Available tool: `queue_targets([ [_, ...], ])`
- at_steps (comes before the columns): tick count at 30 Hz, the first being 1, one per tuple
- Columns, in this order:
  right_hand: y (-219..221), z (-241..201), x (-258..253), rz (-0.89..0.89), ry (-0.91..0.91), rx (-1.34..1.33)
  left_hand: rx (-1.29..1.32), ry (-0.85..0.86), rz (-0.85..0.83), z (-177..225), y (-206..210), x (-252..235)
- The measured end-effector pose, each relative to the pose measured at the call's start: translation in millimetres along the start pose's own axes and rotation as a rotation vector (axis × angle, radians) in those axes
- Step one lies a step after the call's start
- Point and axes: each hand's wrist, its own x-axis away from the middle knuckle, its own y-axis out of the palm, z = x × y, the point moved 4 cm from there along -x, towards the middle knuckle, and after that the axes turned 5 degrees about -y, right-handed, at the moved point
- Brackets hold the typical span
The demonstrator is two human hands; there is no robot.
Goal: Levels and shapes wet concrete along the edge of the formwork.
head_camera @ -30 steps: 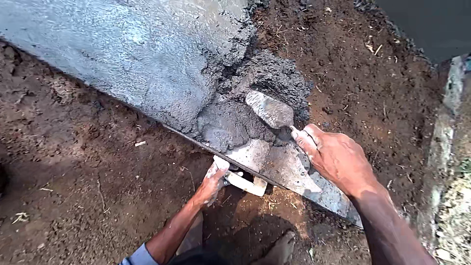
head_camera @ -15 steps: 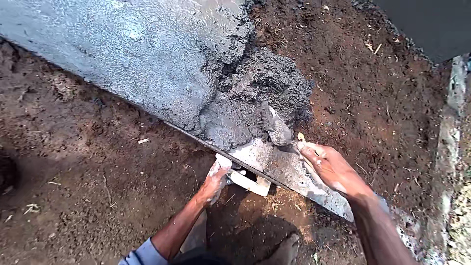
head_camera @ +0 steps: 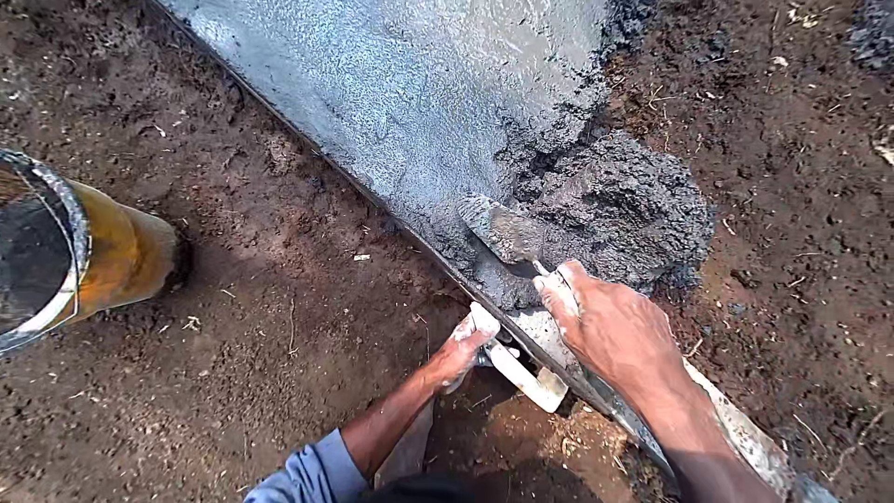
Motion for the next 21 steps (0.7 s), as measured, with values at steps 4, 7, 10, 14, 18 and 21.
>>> queue_targets([
  [4,4,28,-18,-0.201,-0.001,-0.26,-0.01,0.003,-0.001,-2,-1,0],
  [7,18,41,-37,-0.55,0.085,-0.47,-0.026,-0.005,-0.002,-2,-1,0],
  [10,25,25,-51,-0.626,0.046,-0.432,-0.02,-0.021,-0.003,0,-1,0],
  [14,18,-1,-62,-0.573,-0.029,-0.189,-0.044,-0.02,0.0,0,-2,0],
  [18,3,-4,-66,-0.579,-0.083,-0.039,-0.039,-0.028,-0.006,0,-1,-1],
  [21,-10,6,-72,-0.498,-0.145,-0.035,-0.039,-0.025,-0.009,3,-1,-1],
])
